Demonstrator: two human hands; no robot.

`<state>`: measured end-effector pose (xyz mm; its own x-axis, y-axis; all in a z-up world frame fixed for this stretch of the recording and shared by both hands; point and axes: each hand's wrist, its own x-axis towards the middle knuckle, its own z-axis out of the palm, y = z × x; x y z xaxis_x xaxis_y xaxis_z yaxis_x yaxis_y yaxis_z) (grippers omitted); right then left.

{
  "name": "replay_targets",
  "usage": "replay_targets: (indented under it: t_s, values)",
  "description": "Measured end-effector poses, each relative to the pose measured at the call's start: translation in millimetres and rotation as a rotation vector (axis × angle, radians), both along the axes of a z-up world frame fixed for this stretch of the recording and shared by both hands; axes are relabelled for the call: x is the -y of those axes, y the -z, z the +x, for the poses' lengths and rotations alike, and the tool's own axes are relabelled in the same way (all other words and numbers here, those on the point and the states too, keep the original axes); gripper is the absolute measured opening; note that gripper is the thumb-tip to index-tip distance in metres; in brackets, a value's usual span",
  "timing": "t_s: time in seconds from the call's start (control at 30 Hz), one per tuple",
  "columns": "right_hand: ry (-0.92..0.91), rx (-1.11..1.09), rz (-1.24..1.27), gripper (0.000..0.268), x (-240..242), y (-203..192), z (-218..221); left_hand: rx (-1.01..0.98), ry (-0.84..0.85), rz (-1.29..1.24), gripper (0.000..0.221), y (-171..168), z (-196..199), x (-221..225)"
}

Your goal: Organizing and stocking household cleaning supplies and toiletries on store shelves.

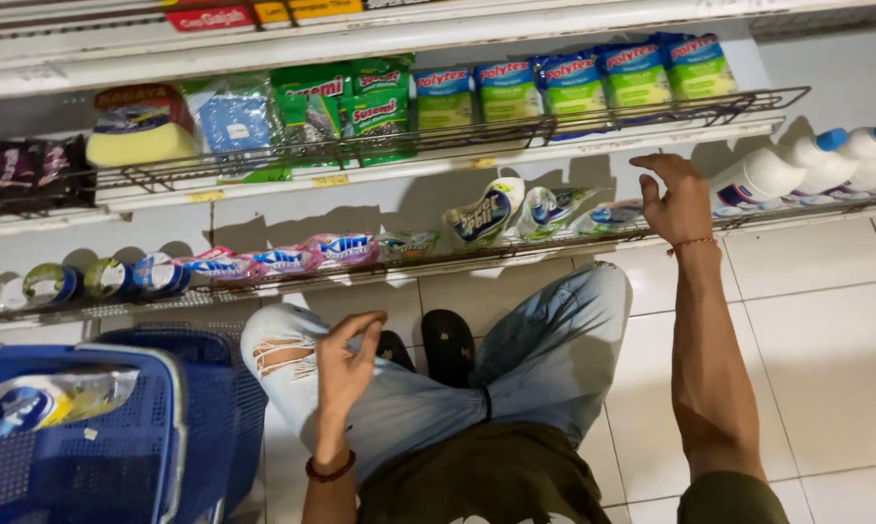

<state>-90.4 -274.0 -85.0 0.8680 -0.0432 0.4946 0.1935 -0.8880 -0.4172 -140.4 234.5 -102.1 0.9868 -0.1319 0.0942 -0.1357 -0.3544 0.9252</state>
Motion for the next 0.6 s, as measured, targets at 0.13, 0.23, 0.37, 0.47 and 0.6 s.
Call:
replay_targets:
  t_s: [0.13, 0.23, 0.37, 0.47, 0.6]
  values:
    - [-0.042, -0.026, 0.164, 0.025, -58.2, -53.6, 9.5, 0.042, -0.103, 0.041, 0.016, -25.1, -3.6, -19.6]
    - [-0.143, 0.026, 0.116, 0.023, -95.9, -76.1, 20.6, 0.093, -0.174, 0.06, 0.016, -39.4, -7.0, -35.7]
    - [-0.271, 0.032, 0.133, 0.024, -144.6, -88.1, 39.0, 0.105, -0.267, 0.068, 0.015, -65.0, -18.3, -57.1]
    - [-0.404, 0.06, 0.1, 0.02, -183.9, -85.0, 56.2, 0.111, -0.348, 0.087, 0.015, -80.6, -31.2, -79.6]
    - [-0.631, 0.036, 0.236, 0.019, -249.1, -76.0, 77.9, 0.245, -0.437, 0.163, 0.014, -99.1, -50.7, -120.6]
